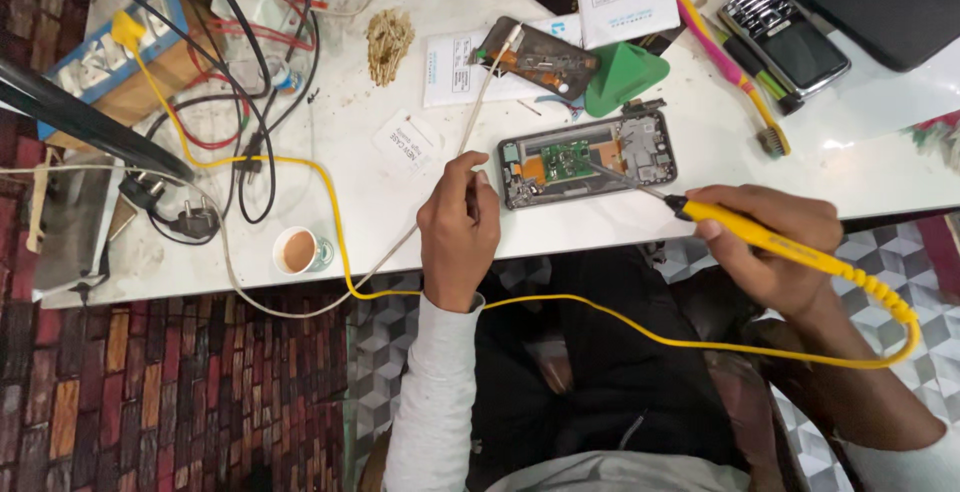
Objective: The person uses a soldering iron to work on the internal circuit board of a disassembled mobile phone. They carefully apply heat to specific components on the motherboard while holding the device steady with their other hand.
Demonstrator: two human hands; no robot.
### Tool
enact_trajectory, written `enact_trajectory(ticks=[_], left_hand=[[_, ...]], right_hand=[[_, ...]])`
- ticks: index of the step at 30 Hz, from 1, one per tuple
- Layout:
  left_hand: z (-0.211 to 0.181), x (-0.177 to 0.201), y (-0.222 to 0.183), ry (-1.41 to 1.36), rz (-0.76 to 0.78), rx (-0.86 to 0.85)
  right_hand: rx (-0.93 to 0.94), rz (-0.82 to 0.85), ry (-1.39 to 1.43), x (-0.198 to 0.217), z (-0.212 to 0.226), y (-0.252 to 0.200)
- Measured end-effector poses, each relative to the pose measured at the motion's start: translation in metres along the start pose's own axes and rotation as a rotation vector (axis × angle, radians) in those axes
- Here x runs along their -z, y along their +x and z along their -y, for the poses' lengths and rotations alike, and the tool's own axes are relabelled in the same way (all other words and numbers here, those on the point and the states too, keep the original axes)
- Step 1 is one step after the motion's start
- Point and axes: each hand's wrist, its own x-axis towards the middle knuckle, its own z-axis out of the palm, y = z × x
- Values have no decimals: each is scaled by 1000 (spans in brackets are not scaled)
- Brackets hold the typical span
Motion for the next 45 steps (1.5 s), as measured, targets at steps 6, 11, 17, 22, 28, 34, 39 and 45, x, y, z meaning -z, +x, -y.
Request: enact_trajectory(ticks=[6, 11, 17, 22, 28, 34, 39, 45], left_hand=[[-6, -1, 3, 63, -45, 16], [-4, -2, 2, 43, -55, 21], [-5, -2, 3, 30, -39, 26], [-3, -2, 3, 31, -23, 62], [-3, -2, 4, 32, -23, 35], [-2, -1, 4, 38, -11, 51], [-2, -1, 4, 48, -5, 39], [-2, -2, 4, 63, 1, 45]], right_hand=[[22, 11, -1, 7, -11, 1], [-94, 32, 77, 7, -15, 1], [-41, 29, 50, 6, -14, 1], [-46, 14, 47, 4, -16, -1], [-51, -7, 41, 3, -19, -2], [-45, -6, 33, 3, -19, -4], [-32, -1, 61, 2, -20, -2], [-41, 2, 69, 2, -19, -2]])
